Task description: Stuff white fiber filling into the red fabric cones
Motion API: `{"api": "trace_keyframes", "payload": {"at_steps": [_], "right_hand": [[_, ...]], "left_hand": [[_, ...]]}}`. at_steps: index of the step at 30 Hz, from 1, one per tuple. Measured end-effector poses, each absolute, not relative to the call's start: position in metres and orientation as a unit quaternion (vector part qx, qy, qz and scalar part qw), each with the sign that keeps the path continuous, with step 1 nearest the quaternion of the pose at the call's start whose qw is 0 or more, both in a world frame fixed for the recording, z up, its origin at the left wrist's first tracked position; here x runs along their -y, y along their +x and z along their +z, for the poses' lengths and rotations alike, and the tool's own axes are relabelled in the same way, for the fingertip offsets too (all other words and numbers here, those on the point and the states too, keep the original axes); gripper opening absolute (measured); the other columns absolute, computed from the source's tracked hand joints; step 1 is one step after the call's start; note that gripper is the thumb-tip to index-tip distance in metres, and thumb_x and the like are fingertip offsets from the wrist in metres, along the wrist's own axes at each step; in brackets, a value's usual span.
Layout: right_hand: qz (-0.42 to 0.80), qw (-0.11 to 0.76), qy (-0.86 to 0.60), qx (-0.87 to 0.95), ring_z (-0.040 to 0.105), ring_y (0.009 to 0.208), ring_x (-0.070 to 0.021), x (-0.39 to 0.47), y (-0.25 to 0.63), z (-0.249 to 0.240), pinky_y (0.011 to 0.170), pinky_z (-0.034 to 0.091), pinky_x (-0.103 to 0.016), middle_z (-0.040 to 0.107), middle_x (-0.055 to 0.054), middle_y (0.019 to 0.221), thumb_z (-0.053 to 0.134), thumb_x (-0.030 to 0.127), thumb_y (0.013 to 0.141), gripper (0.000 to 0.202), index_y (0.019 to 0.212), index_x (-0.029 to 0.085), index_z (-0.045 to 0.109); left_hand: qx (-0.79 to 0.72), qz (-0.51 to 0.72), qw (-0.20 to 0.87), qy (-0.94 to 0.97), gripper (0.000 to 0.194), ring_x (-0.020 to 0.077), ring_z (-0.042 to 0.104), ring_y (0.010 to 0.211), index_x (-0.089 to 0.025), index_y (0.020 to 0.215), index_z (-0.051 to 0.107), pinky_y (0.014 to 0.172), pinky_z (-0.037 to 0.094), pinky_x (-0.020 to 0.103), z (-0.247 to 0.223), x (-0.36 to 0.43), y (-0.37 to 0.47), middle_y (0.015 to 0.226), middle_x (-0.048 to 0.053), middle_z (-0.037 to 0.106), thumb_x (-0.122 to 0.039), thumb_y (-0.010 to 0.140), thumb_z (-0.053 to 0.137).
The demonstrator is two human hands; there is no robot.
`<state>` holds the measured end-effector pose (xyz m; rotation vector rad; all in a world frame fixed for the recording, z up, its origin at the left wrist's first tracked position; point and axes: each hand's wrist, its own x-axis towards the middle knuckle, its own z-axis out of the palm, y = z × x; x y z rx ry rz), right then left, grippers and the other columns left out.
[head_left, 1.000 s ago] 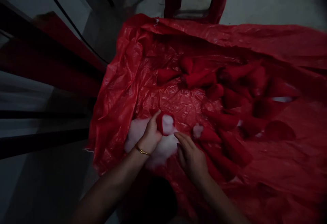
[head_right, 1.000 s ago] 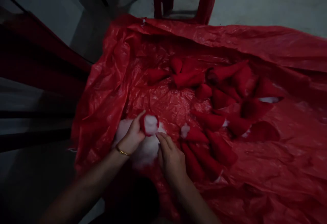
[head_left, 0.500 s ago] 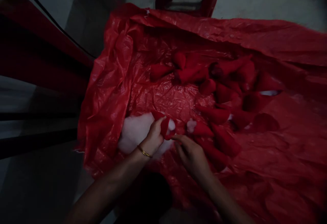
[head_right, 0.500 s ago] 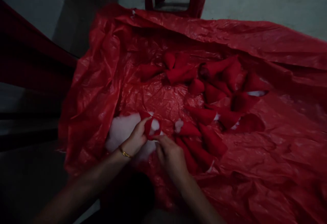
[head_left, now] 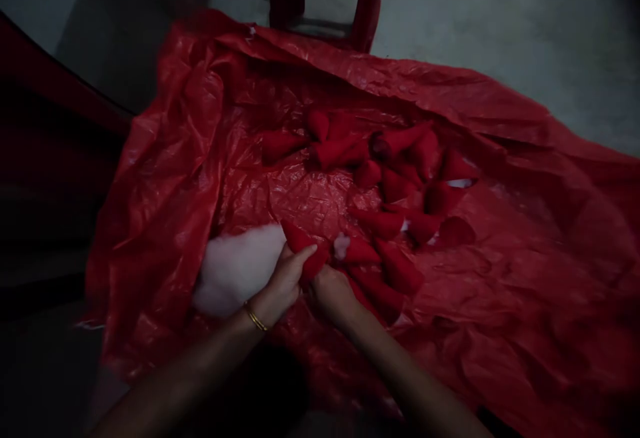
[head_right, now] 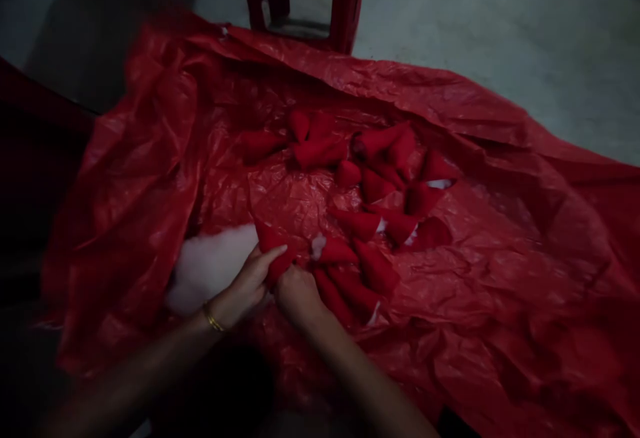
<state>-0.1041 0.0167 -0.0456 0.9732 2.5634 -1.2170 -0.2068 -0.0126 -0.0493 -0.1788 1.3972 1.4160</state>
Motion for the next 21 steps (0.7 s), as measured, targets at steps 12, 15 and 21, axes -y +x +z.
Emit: {"api": "trace_keyframes", "payload": {"at_steps": [12,15,21], "right_hand": [[-0.277,0.002,0.618,-0.735,0.05,0.126,-0.0383,-0.101,0.081,-0.12,0.108,0.036,-0.055,0.061,-0.02,0.132,0.071,0.037,0.072,0.056,0.123,0.015,0.063],[-0.357,0.036,0.659,-0.661,0.055,0.117,-0.0361,-0.111,0.075,-0.129,0.103,0.038,-0.048,0.067,-0.017,0.117,0.071,0.024,0.067,0.038,0.105,0.016,0.07],[-0.452,-0.041,0.697,-0.555,0.064,0.076,-0.0233,-0.129,0.109,-0.096,0.068,0.048,-0.032,0.067,-0.004,0.073,0.064,0.034,0.077,0.019,0.086,0.018,0.068]], "left_hand": [[-0.556,0.092,0.465,0.682,0.046,0.0433,0.029,0.146,-0.015,0.101,0.073,0.121,0.017,0.06,-0.105,-0.085,-0.179,0.147,0.017,0.052,-0.045,0.066,0.079],[-0.537,0.007,0.447,0.715,0.037,0.0419,0.039,0.138,-0.016,0.101,0.073,0.115,0.028,0.059,-0.128,-0.071,-0.169,0.141,0.018,0.056,-0.037,0.07,0.074],[-0.672,0.294,0.563,0.38,0.027,0.0274,0.064,0.099,-0.013,0.098,0.071,0.092,0.05,0.039,-0.109,-0.021,-0.184,0.1,0.012,0.071,-0.029,0.076,0.07]]}}
